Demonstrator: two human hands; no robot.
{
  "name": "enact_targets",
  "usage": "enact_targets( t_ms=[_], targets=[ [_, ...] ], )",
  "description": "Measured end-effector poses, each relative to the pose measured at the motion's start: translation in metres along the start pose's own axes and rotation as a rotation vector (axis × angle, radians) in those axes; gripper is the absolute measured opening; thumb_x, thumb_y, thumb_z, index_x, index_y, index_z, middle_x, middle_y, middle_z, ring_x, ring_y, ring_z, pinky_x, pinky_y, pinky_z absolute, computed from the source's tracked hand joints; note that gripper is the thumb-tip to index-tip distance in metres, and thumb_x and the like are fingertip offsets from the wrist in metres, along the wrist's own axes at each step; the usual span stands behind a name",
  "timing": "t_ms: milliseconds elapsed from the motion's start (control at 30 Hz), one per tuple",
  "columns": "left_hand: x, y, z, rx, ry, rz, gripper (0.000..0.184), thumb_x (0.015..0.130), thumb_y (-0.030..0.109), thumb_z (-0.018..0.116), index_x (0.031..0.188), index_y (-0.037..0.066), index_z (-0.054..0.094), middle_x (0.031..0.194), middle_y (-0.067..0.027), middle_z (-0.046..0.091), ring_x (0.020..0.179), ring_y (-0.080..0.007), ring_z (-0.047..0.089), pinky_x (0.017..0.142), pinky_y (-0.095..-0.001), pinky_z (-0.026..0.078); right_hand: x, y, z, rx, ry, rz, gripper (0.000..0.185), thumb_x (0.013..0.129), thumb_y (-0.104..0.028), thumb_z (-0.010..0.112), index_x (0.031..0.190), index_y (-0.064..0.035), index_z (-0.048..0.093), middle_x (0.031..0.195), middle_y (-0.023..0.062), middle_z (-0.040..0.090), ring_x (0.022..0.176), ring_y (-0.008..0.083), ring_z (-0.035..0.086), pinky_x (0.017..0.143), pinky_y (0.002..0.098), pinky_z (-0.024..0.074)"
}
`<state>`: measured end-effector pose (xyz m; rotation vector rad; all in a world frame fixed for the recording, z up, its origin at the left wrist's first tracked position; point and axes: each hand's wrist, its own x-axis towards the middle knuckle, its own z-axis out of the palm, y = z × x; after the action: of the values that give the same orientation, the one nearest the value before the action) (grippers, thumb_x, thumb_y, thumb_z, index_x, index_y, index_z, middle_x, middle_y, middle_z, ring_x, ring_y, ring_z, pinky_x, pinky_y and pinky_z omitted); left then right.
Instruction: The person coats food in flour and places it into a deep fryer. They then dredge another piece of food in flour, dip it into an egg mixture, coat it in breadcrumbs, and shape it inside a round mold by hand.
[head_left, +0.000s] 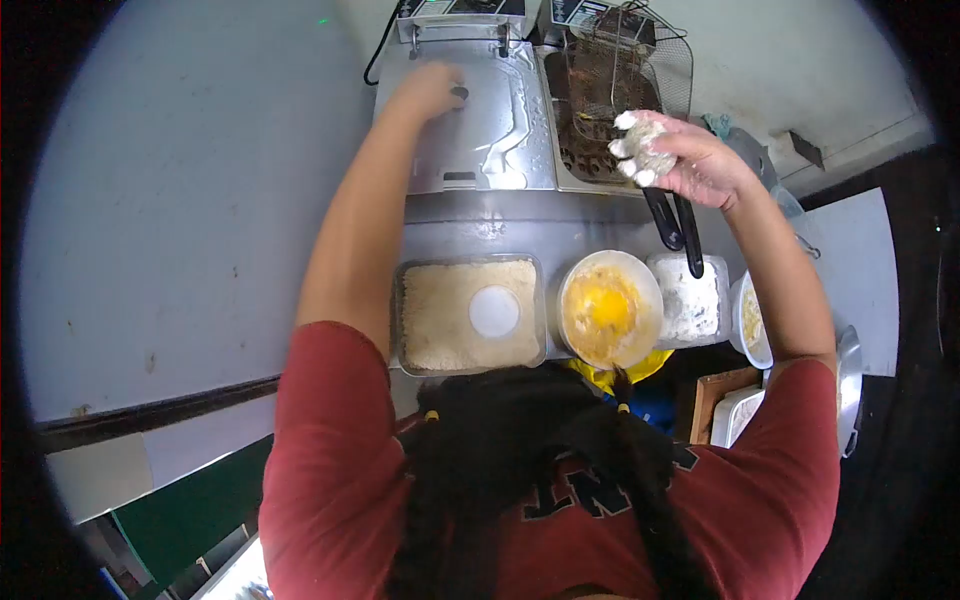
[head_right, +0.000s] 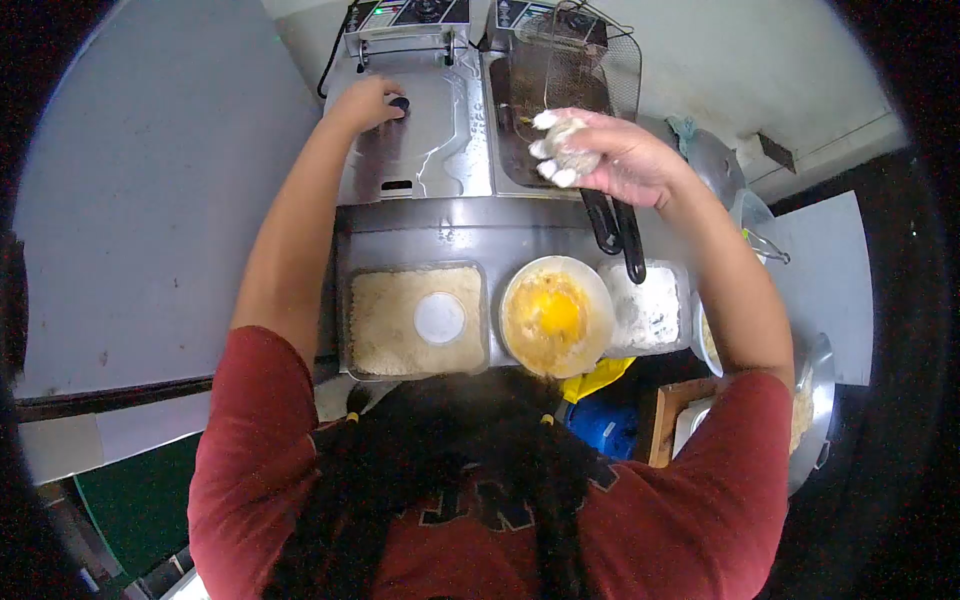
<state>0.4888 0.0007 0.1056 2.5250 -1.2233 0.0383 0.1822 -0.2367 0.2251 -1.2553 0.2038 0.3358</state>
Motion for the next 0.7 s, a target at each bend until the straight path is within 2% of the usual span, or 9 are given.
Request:
enact_targets(
  t_ms=[100,200,333,467,500,567,700],
  targets=[
    [0.014,-0.005,0.015,0.051,-0.09,0.044,0.042,0.07,0.024,0.078,0.108,0.008,0.07,0.106,-0.0168,0.069,0.103,-0.0349,0.064,0.091,-0.0432,0.051,-0.007,0.012,0.024,-0.001,0.037,0.03,0.047,0.089,-0.009,0.064,0.133,-0.0031,0.047,0.119,0.015,0.064,0.106,0.0236,0.066,0.092,0.0356,0.0555],
    [0.024,-0.01,0.023,0.131,-0.056,0.152,0.035,0.071,0.02,0.075,0.104,0.008,0.072,0.106,-0.0167,0.07,0.102,-0.0349,0.065,0.089,-0.0444,0.052,-0.014,0.025,0.039,-0.056,0.024,0.117,0.049,0.087,-0.007,0.066,0.132,-0.0027,0.048,0.114,0.013,0.064,0.101,0.0227,0.067,0.089,0.0336,0.0557],
    [0.037,-0.01,0.024,0.276,-0.192,0.169,0.039,0.073,0.022,0.075,0.109,0.007,0.071,0.108,-0.0184,0.068,0.103,-0.037,0.063,0.09,-0.045,0.051,-0.022,0.058,0.057,-0.161,0.065,0.186,0.058,0.079,0.001,0.066,0.134,-0.0053,0.048,0.108,0.0096,0.064,0.098,0.0179,0.066,0.086,0.0312,0.0554],
    [0.043,-0.004,0.016,0.314,-0.18,0.153,0.039,0.075,0.023,0.073,0.11,0.006,0.07,0.109,-0.0196,0.068,0.104,-0.0374,0.063,0.091,-0.0454,0.05,-0.02,0.096,0.059,-0.114,0.085,0.246,0.056,0.078,-0.005,0.07,0.131,-0.003,0.05,0.105,0.0096,0.064,0.096,0.0164,0.064,0.081,0.0288,0.0536],
    [0.044,-0.003,0.012,0.319,-0.194,0.174,0.038,0.075,0.023,0.073,0.11,0.006,0.07,0.109,-0.0198,0.067,0.104,-0.0374,0.063,0.092,-0.0456,0.05,-0.018,0.104,0.058,-0.109,0.091,0.245,0.056,0.078,-0.005,0.07,0.131,-0.003,0.05,0.105,0.0096,0.064,0.096,0.0164,0.064,0.081,0.0288,0.0536],
    [0.047,-0.001,0.004,0.335,-0.207,0.177,0.038,0.076,0.024,0.072,0.11,0.006,0.07,0.109,-0.0199,0.067,0.104,-0.0373,0.063,0.092,-0.0455,0.05,-0.015,0.117,0.058,-0.348,0.134,0.174,0.056,0.078,-0.001,0.068,0.131,-0.003,0.048,0.107,0.0065,0.061,0.097,0.014,0.062,0.084,0.0267,0.0501],
    [0.061,-0.007,0.002,0.36,-0.247,0.2,0.037,0.078,0.024,0.071,0.109,0.005,0.069,0.109,-0.0197,0.067,0.105,-0.0373,0.063,0.092,-0.0454,0.05,-0.007,0.135,0.055,-0.599,0.225,0.04,0.061,0.075,-0.006,0.074,0.13,-0.0011,0.048,0.105,0.0085,0.062,0.093,0.0156,0.06,0.084,0.0285,0.0487]
  ],
)
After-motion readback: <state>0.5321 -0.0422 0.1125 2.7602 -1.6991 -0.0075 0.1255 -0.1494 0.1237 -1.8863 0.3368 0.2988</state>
